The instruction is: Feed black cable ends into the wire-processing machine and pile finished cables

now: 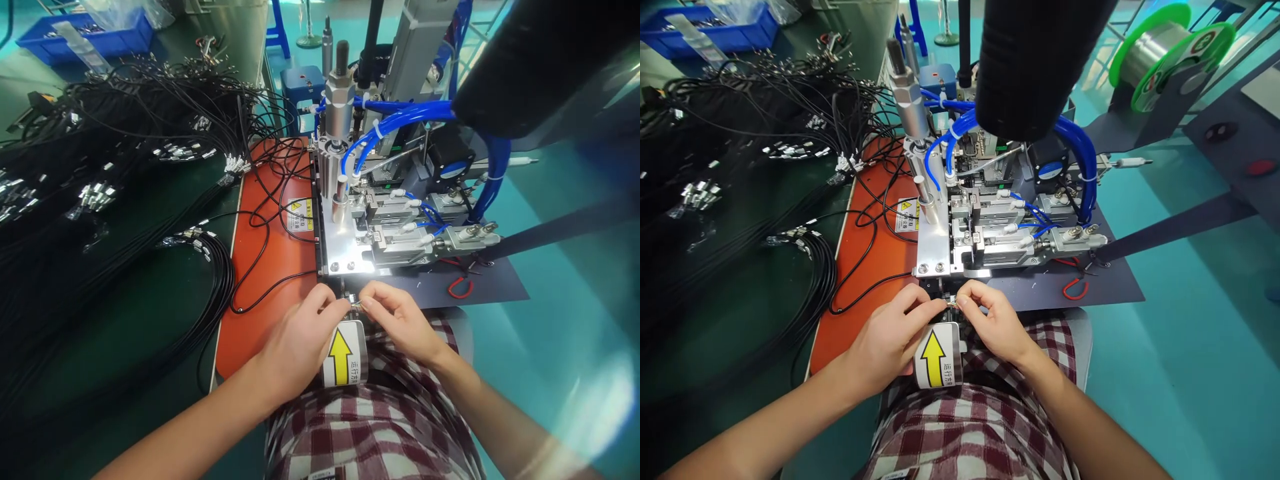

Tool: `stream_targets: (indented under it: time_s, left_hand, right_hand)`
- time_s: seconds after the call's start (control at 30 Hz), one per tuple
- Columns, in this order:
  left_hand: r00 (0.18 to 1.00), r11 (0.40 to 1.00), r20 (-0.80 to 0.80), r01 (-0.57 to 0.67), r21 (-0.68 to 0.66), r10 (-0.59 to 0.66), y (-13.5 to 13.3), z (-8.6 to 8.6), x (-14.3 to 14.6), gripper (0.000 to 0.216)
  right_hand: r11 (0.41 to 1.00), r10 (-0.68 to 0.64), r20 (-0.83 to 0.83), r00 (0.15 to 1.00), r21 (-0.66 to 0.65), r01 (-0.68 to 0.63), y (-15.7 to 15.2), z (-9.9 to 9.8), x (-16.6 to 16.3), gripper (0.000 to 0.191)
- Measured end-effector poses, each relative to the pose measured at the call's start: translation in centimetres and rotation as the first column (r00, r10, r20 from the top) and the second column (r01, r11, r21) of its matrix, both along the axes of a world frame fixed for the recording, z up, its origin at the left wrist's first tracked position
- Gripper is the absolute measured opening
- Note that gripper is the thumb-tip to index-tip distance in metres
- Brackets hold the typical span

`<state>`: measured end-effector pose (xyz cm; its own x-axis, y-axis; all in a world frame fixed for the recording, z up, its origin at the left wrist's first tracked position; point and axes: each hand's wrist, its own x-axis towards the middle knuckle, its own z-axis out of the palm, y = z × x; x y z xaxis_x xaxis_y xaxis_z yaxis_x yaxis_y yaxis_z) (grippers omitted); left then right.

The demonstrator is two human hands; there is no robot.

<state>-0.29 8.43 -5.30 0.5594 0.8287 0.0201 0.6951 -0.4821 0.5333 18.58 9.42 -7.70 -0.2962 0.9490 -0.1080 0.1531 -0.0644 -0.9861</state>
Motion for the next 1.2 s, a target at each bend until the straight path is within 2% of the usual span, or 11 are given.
stream_targets:
  time_s: [0.07,0.17,0.37,0.57,0.8,1.2]
  left_hand:
    - [0.996,0.996,-0.083,0.042,0.076,-0.036,0.4,-0.3,0.0,0.035]
    - [0.993,0.986,-0.104,0.077,0.145,-0.063,0.9,-0.5,0.0,0.037]
    - [0.997,0.978,-0.055,0.071,0.198,-0.061,1.2,-1.1,0.0,0.03]
    - [0.996,0.968,-0.072,0.075,0.241,-0.059,1.3,-1.3,0.2,0.03]
    - [0.992,0.957,-0.114,0.087,0.276,-0.058,1.2,-1.3,0.3,0.033]
    - [0.978,0.971,-0.198,0.108,0.215,-0.065,1.0,-1.2,0.3,0.029]
  right_hand:
    - [1.0,-0.015,-0.007,1.0,0.01,0.015,0.1,-0.6,0.0,0.023]
    - [0.999,-0.031,-0.013,0.999,0.027,0.031,0.1,-1.2,-0.2,0.023]
    - [0.991,-0.101,-0.026,0.995,0.085,0.103,-0.2,-2.2,-0.6,0.021]
    - [0.985,-0.147,-0.014,0.989,0.087,0.148,-0.4,-2.8,-0.8,0.02]
    - [0.978,-0.179,-0.024,0.984,0.101,0.18,-0.4,-3.1,-0.9,0.019]
    - [0.963,-0.197,0.021,0.98,0.193,0.19,-0.6,-3.6,-1.0,0.017]
